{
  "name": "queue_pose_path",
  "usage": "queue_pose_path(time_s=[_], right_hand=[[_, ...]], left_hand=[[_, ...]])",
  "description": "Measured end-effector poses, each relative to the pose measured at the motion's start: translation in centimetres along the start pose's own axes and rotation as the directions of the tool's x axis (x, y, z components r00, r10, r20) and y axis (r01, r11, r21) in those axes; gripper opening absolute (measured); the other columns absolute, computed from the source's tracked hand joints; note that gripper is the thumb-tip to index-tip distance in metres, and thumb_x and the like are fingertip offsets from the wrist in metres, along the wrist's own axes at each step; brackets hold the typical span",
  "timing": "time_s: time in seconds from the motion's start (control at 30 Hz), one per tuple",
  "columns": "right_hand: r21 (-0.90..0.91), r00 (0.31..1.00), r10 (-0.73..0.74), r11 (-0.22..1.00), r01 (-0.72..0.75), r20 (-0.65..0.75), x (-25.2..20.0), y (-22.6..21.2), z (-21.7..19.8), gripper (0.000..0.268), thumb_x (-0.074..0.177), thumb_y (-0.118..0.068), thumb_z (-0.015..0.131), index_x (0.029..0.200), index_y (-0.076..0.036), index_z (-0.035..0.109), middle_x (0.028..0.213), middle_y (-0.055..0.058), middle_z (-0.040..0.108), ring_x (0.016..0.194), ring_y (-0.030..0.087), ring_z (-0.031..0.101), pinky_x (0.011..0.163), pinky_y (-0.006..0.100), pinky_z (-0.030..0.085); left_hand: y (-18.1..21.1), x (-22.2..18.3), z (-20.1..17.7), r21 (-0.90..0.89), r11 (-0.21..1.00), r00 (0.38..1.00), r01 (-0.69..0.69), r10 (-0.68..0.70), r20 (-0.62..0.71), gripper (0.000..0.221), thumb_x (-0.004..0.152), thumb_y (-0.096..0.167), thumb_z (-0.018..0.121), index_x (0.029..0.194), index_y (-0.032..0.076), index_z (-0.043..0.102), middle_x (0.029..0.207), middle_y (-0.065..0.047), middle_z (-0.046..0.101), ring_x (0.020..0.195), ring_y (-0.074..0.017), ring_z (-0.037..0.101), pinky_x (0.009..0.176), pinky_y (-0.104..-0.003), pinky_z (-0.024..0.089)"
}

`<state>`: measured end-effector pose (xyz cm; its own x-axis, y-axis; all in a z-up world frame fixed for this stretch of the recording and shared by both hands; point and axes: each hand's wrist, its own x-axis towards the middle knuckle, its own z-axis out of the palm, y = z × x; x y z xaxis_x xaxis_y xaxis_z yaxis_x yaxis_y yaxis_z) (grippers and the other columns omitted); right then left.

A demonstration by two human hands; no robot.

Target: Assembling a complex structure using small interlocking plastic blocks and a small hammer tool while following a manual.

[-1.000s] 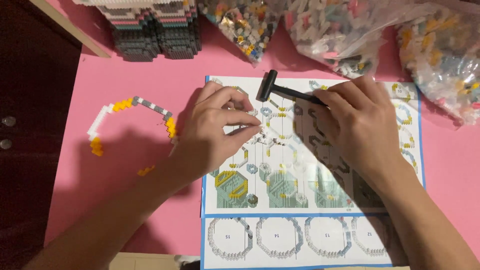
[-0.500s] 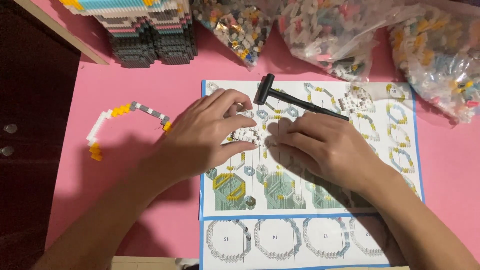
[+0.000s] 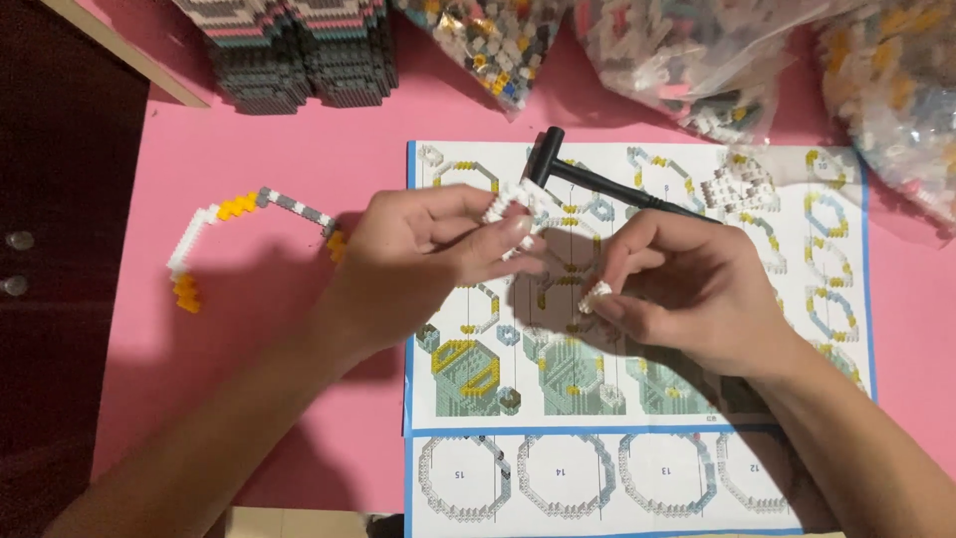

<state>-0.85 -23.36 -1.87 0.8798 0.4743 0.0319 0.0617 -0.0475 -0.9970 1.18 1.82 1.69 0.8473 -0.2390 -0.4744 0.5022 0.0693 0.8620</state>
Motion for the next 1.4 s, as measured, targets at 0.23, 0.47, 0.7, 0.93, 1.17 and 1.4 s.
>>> queue_pose_path(time_s=[0.23,0.47,0.7,0.93,1.17,1.4], right_hand=[[0.217,0.992,0.123,0.969,-0.120,0.000,0.0,0.0,-0.3,0.023,0.096,0.002,0.069,0.119,0.002,0.068,0.087,0.009,0.081,0.068,0.019,0.079,0.067,0.031,0.071],[0.235,0.997,0.064,0.969,-0.072,0.043,0.4,-0.7,0.4,0.009,0.095,0.001,0.071,0.104,-0.002,0.068,0.088,0.014,0.076,0.075,0.024,0.074,0.072,0.036,0.062],[0.265,0.992,0.130,0.956,-0.125,0.000,0.1,-0.4,0.9,0.011,0.095,0.003,0.072,0.106,0.000,0.073,0.092,0.016,0.078,0.074,0.023,0.074,0.070,0.033,0.065],[0.297,0.964,0.236,0.935,-0.192,-0.120,0.0,-0.7,1.9,0.009,0.090,0.005,0.073,0.099,0.005,0.074,0.092,0.020,0.077,0.074,0.026,0.069,0.069,0.036,0.058],[0.403,0.925,0.323,0.888,-0.222,-0.201,-0.7,-0.3,2.2,0.020,0.088,0.012,0.073,0.107,0.004,0.072,0.095,0.020,0.078,0.072,0.025,0.071,0.073,0.032,0.061],[0.376,0.884,0.370,0.892,-0.252,-0.285,-0.7,-0.9,3.2,0.008,0.088,0.010,0.074,0.096,0.007,0.074,0.086,0.023,0.077,0.068,0.026,0.069,0.072,0.033,0.062]], left_hand=[[-1.8,-0.1,-0.6,-0.105,0.993,0.966,-0.052,0.077,0.247,0.036,0.096,0.022,0.069,0.113,-0.007,0.080,0.081,-0.007,0.071,0.099,-0.0379,0.089,0.100,-0.045,0.076],[-0.9,0.0,-0.1,-0.039,0.994,0.990,0.104,-0.100,0.095,0.031,0.087,0.014,0.076,0.104,-0.011,0.084,0.080,-0.013,0.082,0.089,-0.0387,0.091,0.090,-0.037,0.078],[-2.5,0.2,-0.5,-0.024,1.000,0.984,0.006,-0.002,0.176,0.028,0.091,0.015,0.075,0.107,-0.005,0.085,0.060,0.002,0.071,0.087,-0.0322,0.092,0.084,-0.035,0.079],[-2.9,0.2,-0.7,-0.094,0.988,0.964,-0.119,0.138,0.226,0.025,0.092,0.015,0.074,0.102,-0.006,0.082,0.048,0.009,0.035,0.061,0.0005,0.057,0.091,-0.044,0.083],[-2.7,0.3,-0.6,-0.141,0.989,0.977,-0.037,0.066,0.202,0.029,0.087,0.011,0.075,0.111,-0.006,0.079,0.095,-0.023,0.085,0.091,-0.0344,0.089,0.089,-0.042,0.081],[-2.8,0.2,-0.4,-0.124,0.990,0.977,-0.062,0.085,0.196,0.027,0.089,0.014,0.074,0.108,-0.005,0.080,0.095,-0.019,0.086,0.092,-0.0257,0.086,0.091,-0.044,0.082]])
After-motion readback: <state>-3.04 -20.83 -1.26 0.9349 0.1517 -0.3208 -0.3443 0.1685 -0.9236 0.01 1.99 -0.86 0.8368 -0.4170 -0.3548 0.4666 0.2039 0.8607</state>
